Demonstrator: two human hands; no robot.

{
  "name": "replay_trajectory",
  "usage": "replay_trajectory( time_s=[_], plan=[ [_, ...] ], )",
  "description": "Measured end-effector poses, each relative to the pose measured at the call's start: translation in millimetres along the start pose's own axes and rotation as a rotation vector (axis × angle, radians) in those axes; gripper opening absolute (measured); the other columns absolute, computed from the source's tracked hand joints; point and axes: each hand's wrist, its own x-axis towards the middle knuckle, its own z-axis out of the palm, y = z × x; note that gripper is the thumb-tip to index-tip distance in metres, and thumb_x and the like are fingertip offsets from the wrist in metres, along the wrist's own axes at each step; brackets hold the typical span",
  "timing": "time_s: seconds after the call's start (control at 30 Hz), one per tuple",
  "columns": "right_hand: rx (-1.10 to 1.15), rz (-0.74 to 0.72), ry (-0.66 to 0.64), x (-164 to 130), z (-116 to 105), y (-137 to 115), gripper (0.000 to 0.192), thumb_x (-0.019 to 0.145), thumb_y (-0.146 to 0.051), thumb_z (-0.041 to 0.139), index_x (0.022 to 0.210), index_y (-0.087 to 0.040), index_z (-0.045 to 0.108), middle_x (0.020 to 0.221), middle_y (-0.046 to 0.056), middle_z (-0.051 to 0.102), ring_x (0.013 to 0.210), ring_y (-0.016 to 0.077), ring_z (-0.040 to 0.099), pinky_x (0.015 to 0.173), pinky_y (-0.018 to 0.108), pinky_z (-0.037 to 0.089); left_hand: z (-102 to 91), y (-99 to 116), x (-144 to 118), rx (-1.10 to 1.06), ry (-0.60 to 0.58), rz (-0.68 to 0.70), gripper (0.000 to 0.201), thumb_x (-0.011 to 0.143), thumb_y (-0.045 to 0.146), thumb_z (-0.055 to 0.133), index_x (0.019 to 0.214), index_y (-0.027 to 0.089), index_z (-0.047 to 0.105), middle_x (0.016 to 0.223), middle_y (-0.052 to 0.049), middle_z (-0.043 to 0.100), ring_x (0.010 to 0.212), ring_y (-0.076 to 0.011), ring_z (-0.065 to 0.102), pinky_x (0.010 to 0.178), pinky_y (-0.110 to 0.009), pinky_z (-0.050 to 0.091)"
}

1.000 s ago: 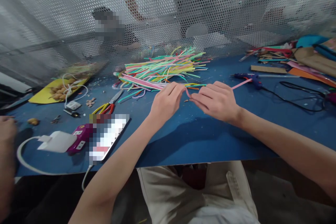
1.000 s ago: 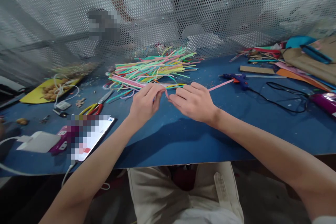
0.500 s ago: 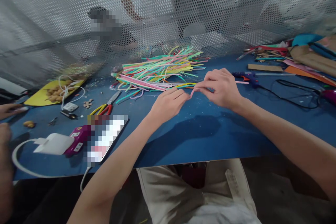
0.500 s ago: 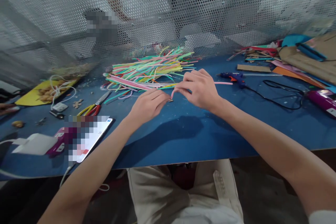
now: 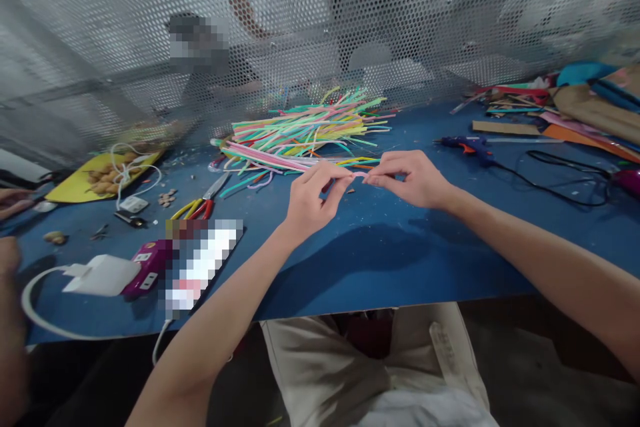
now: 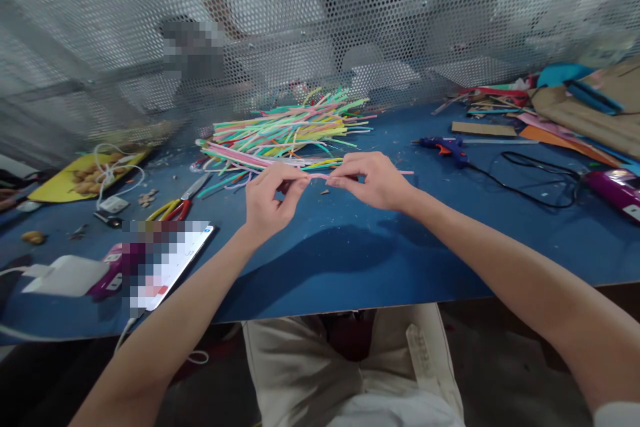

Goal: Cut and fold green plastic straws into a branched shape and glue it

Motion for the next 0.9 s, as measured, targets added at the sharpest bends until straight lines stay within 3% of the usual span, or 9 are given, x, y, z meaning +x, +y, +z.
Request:
replay_trajectory(
  time_s=[0.23,0.43,0.57,0.73,0.9],
  plan=[
    [-0.15,-0.136,-0.037,-5.4,17.0,-14.8,0.029,0.101,-0.039,0.058,0.091,-0.022,0.08,0.079,0.002,0.071,0.072,0.0128,0.062,0.065,0.027,0.042,5.6,0.8,-0.8,0.046,0.073,-0.103,0.017,0.101,0.031,0.057,0.095,0.019,0.067,0.085,-0.003,0.071,0.063,-0.0096,0.055,0.06,-0.024,0.045],
    [-0.617,-0.267,-0.063,-4.1,14.1,-29.7,0.035,0.104,-0.033,0.05,0.083,-0.021,0.076,0.078,0.001,0.07,0.067,0.013,0.055,0.061,0.031,0.032,2.7,-8.4,0.3,0.35,-0.14,0.033,0.021,0.104,0.029,0.05,0.1,0.02,0.067,0.097,-0.004,0.074,0.089,-0.016,0.067,0.077,-0.028,0.048],
    [-0.786,-0.288,-0.017,-0.9,-1.7,-35.1,0.03,0.104,-0.029,0.05,0.089,-0.023,0.076,0.078,0.001,0.07,0.068,0.0142,0.05,0.061,0.034,0.029,-2.9,-12.9,2.8,0.555,-0.226,0.112,0.021,0.104,0.03,0.05,0.1,0.021,0.069,0.095,-0.004,0.074,0.087,-0.019,0.065,0.073,-0.032,0.044],
    [-0.742,-0.245,0.035,0.3,-12.7,-28.0,0.026,0.103,-0.032,0.053,0.1,-0.03,0.079,0.083,0.001,0.071,0.075,0.0164,0.051,0.063,0.033,0.031,-3.3,-12.7,2.5,0.591,-0.328,0.206,0.022,0.103,0.031,0.05,0.097,0.023,0.069,0.087,-0.005,0.072,0.083,-0.0212,0.062,0.072,-0.036,0.04],
    [-0.417,-0.08,0.109,1.3,-11.7,-10.9,0.022,0.097,-0.04,0.064,0.1,-0.03,0.082,0.082,0.002,0.069,0.074,0.0153,0.057,0.068,0.031,0.04,-2.0,-17.2,0.6,0.477,-0.377,0.214,0.023,0.103,0.035,0.05,0.1,0.024,0.07,0.092,-0.004,0.074,0.083,-0.02,0.061,0.075,-0.036,0.039]
  ],
)
